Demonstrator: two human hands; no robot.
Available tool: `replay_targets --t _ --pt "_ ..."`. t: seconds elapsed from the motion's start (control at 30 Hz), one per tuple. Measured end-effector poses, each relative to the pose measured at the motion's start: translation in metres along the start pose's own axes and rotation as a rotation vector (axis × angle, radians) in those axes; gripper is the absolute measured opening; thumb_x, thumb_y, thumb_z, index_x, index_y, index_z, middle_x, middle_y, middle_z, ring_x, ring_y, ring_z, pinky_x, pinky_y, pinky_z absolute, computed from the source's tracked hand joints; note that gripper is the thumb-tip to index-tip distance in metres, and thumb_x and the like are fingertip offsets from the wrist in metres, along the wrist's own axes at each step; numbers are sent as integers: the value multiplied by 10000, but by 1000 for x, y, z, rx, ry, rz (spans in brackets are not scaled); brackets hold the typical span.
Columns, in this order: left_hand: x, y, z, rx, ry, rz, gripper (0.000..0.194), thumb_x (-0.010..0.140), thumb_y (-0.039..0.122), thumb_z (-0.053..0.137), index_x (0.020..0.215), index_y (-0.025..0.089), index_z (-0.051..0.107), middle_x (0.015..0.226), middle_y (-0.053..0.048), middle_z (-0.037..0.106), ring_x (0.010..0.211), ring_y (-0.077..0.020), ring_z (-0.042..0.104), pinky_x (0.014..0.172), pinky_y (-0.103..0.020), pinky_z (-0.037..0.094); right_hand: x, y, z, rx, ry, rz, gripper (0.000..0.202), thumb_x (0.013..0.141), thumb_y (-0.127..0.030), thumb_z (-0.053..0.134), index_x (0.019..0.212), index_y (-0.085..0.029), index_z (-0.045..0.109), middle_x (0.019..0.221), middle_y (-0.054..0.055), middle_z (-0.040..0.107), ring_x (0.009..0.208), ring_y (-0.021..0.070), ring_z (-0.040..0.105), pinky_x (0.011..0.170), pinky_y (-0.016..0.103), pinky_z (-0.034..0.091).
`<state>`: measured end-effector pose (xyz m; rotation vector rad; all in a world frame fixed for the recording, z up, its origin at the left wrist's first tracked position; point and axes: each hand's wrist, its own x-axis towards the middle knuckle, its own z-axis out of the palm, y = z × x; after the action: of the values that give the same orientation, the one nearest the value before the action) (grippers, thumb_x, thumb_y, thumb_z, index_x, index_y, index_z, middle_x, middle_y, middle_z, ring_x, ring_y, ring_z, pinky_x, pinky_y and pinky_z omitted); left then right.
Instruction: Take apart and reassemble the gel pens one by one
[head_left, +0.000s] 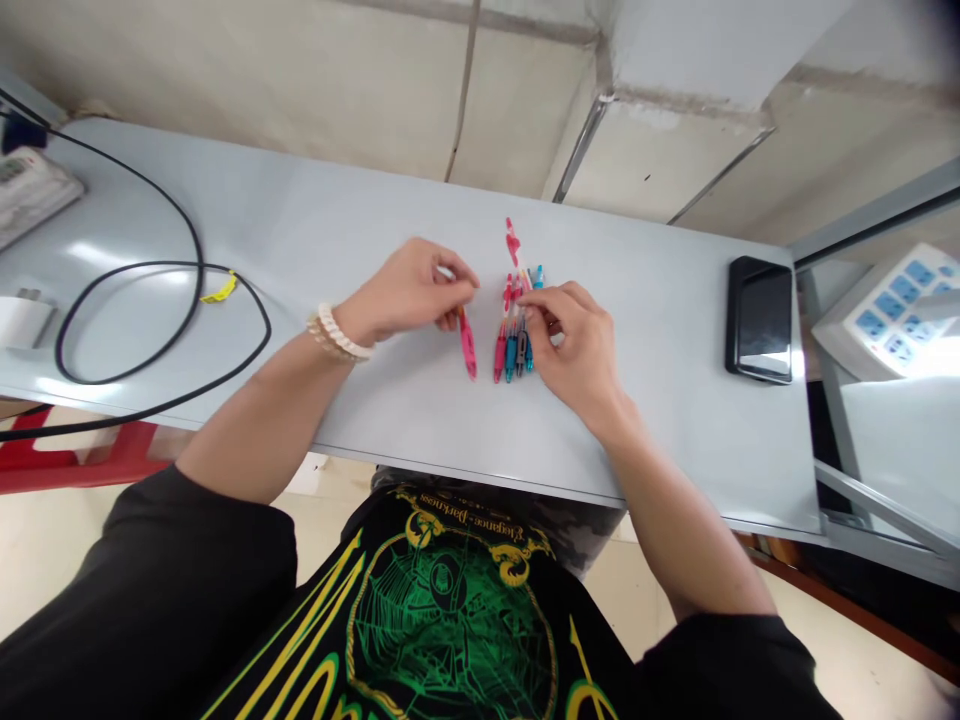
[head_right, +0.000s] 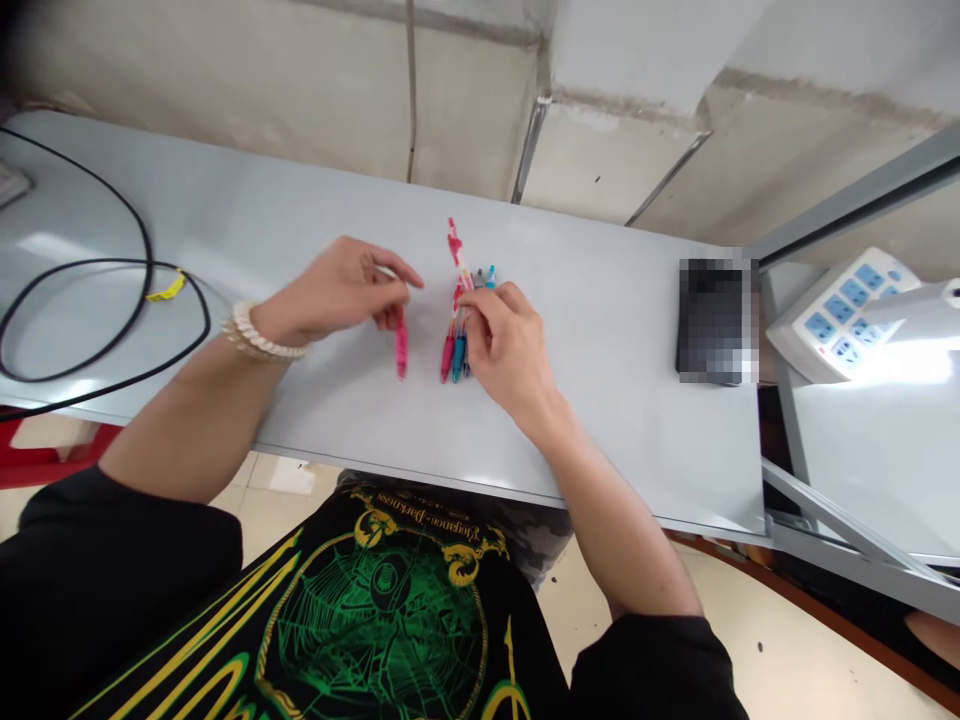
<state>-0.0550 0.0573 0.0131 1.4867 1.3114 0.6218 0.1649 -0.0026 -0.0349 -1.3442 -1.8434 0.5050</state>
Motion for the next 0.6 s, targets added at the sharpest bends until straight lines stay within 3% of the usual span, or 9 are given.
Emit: replay_targets --t 0.13,0.23,0.33,0.43,0.5,0.6 --pt "8 9 -26 -468 440 290 100 762 169 609 817 202 687 604 24 493 555 -118 409 506 -302 261 7 -22 22 14 -126 -70 299 1020 -178 500 1118 -160 782 954 92 692 819 197 672 841 391 603" --pt "11 13 -37 -697 606 355 102 754 177 576 836 194 634 630 22 357 625 -109 375 530 -274 261 21 -52 53 -115 -358 -121 332 1042 -148 466 1197 -107 757 1089 147 693 924 224 679 940 410 588" --pt "14 11 -36 -683 603 308 141 774 227 596 913 203 607 628 31 355 637 -113 348 550 -266 268 38 -78 89 -294 -542 -156 327 1067 -162 438 1225 -109 719 1195 204 675 1128 321 643 941 471 577" --pt "13 5 -29 -495 547 267 176 812 324 641 968 269 579 653 17 432 715 -155 486 579 -301 320 48 -89 110 -361 -591 -151 343 1062 -216 525 1373 -118 631 1296 231 641 1211 356 597 980 500 553" --pt "11 2 -23 -419 505 283 196 829 351 643 1011 306 585 686 8 495 748 -186 566 613 -341 380 47 -87 104 -335 -545 -159 332 1055 -287 590 1336 -117 641 1320 239 622 1245 361 573 1047 518 518" --pt "6 3 -13 -484 480 369 301 819 261 641 1107 311 572 687 45 578 637 -168 558 623 -356 445 33 -71 67 -142 -461 -106 333 1024 -342 651 1286 -136 646 1189 172 675 1070 290 630 1008 493 537"
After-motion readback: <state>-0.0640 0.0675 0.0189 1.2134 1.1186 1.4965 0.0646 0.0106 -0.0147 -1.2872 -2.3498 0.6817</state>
